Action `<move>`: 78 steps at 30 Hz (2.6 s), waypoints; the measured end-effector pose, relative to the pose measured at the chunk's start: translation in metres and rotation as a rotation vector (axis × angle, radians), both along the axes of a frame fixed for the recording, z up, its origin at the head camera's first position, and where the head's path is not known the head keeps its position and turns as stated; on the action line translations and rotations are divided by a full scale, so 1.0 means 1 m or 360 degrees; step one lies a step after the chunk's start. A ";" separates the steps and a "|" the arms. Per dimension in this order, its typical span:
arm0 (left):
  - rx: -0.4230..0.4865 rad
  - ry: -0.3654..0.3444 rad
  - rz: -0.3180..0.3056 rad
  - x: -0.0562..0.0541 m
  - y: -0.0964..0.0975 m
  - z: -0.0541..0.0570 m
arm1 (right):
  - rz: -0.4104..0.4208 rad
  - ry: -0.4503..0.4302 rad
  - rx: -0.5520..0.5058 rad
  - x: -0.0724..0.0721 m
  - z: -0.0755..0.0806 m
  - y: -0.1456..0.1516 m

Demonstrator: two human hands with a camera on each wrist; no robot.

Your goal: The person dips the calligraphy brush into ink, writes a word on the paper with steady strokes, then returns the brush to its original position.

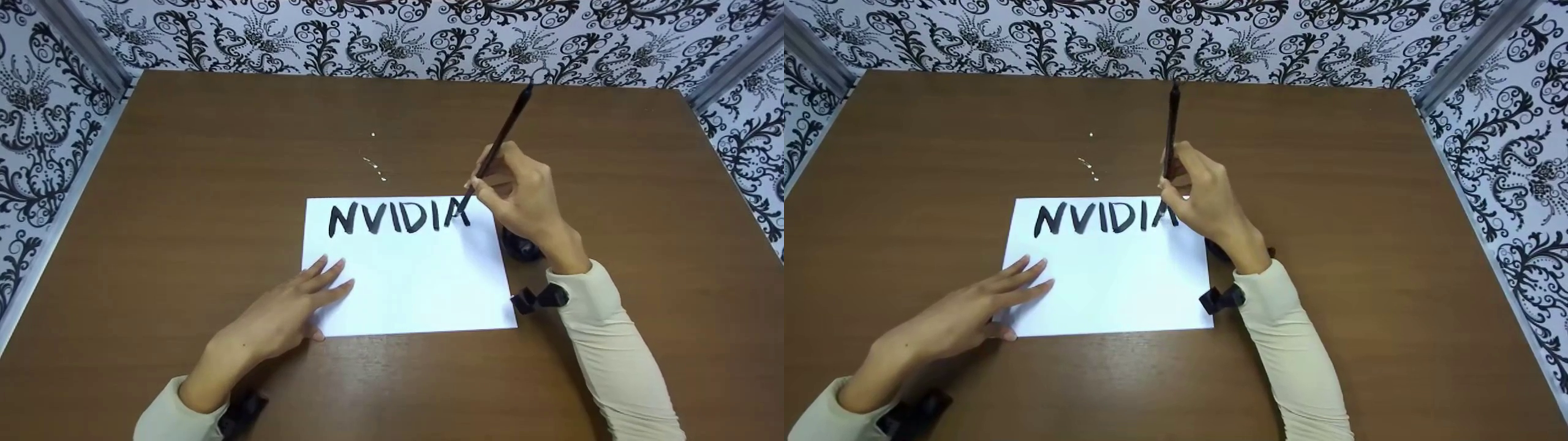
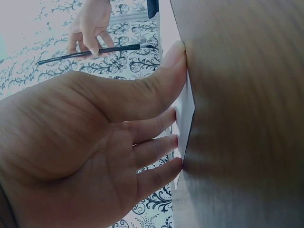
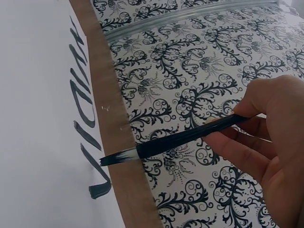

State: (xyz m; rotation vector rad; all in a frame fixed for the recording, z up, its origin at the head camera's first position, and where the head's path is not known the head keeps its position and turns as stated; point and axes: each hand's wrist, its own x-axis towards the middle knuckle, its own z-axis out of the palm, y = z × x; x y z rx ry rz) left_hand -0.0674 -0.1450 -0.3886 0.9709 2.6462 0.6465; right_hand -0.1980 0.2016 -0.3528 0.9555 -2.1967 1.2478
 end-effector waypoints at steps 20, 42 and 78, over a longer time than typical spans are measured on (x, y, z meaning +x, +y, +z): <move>0.0010 0.0016 -0.0012 0.000 -0.001 0.000 | -0.0112 -0.0031 0.0055 -0.005 -0.007 0.003; 0.0003 0.0022 -0.0003 -0.001 -0.001 -0.001 | -0.0143 0.0026 0.0152 -0.010 -0.008 0.008; -0.0016 0.0012 0.0001 -0.001 0.000 0.002 | -0.0257 -0.0155 -0.0221 0.034 0.067 0.036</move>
